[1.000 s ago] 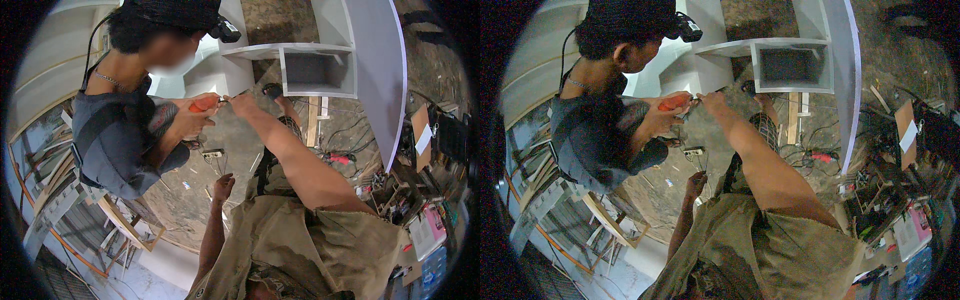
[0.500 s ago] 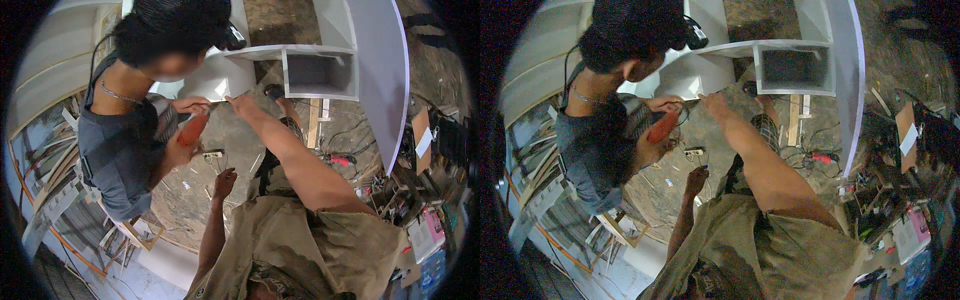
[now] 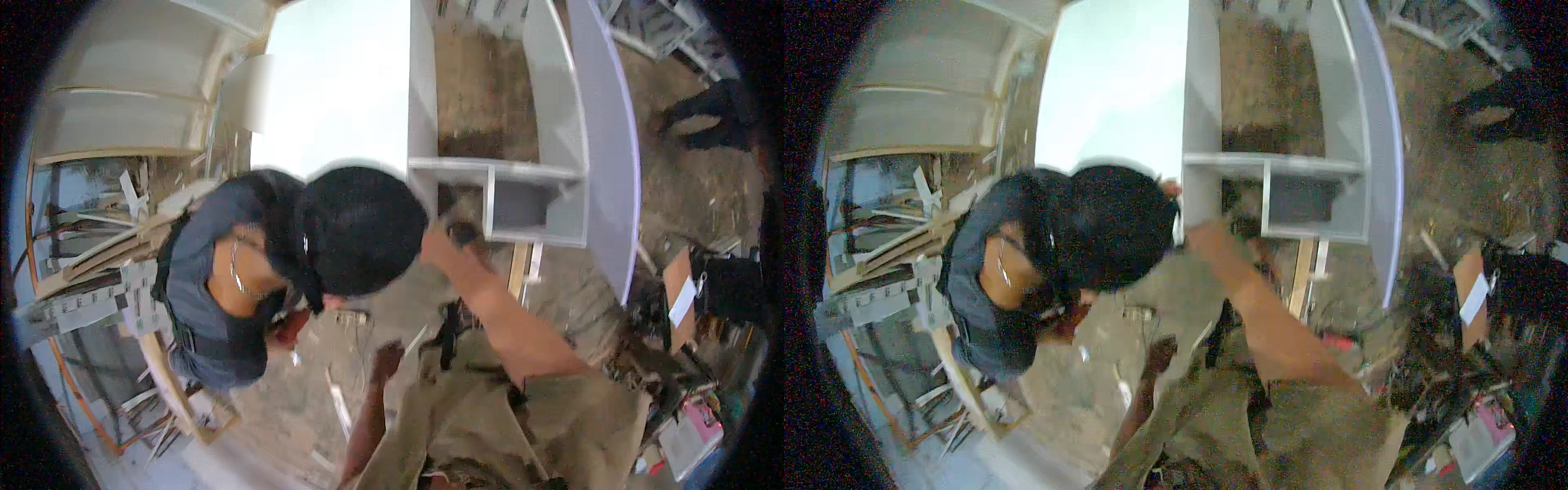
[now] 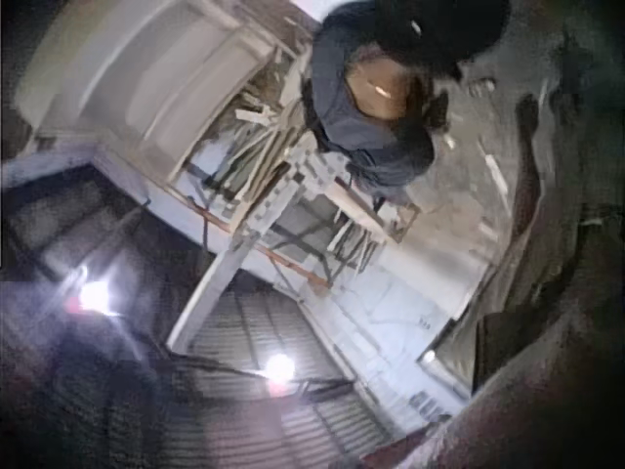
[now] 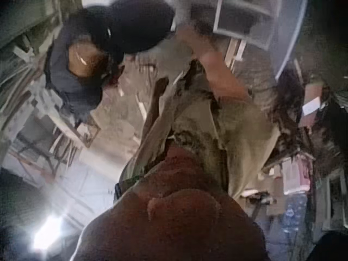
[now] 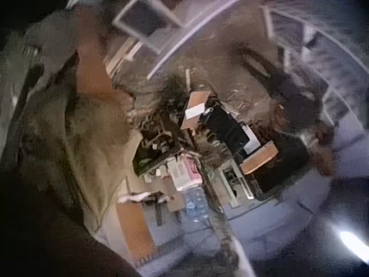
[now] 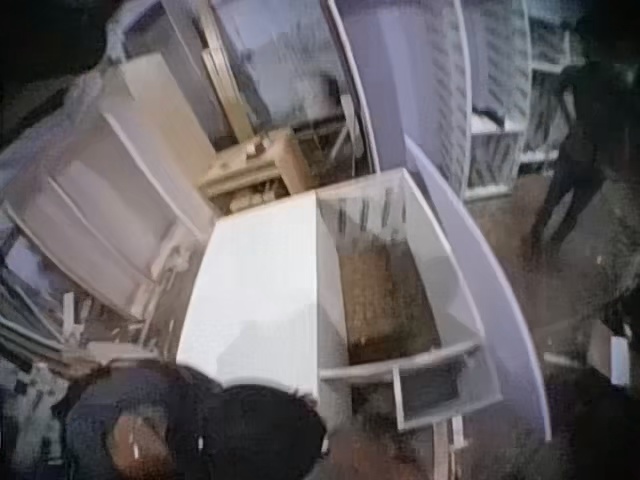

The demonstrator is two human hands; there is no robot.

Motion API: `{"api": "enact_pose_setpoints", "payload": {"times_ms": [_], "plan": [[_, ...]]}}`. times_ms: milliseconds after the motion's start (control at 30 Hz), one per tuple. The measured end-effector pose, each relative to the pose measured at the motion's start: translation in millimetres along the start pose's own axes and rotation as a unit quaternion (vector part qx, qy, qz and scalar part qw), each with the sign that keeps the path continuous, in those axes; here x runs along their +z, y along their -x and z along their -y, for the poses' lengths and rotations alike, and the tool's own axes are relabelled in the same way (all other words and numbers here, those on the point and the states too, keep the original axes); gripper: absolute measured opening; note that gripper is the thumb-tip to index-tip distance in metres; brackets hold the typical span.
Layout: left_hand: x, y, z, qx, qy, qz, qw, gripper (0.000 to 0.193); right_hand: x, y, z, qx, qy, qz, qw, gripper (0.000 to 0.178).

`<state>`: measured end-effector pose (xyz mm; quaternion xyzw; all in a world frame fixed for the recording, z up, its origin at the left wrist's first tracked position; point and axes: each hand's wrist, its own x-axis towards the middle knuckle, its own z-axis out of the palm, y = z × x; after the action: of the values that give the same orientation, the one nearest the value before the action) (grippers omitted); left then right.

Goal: The person aligns a white laminate panel with a wooden frame, presses it into place, and then reviews a paper diagram.

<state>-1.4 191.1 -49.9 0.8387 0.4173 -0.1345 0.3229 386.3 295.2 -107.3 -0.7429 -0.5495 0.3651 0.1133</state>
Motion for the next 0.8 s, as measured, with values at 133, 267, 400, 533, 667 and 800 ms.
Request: {"api": "enact_pose_setpoints", "payload": {"times_ms": [133,267,400,533,667,800], "plan": [[25,28,20,-0.156,0.36,-0.034,0.919,0.04,-1,59,-6,0.048,-0.128,0.093,0.986,0.054],[49,-13,1,-0.162,0.388,0.012,0.907,0.037,65,145,-200,0.064,-0.25,-0.084,0.963,0.045],[65,34,29,-0.242,0.495,-0.025,0.834,0.035,31,224,-197,0.249,0.034,0.123,0.96,0.03],[101,54,49,-0.327,0.506,0.01,0.798,0.032,26,293,-215,0.323,-0.078,0.027,0.943,0.028],[120,53,27,-0.297,0.433,0.066,0.849,0.028,48,357,-276,0.183,0.228,0.065,0.954,0.027],[140,83,46,-0.268,0.427,-0.006,0.864,0.035,82,343,-238,0.191,0.153,0.115,0.963,0.03]]}}
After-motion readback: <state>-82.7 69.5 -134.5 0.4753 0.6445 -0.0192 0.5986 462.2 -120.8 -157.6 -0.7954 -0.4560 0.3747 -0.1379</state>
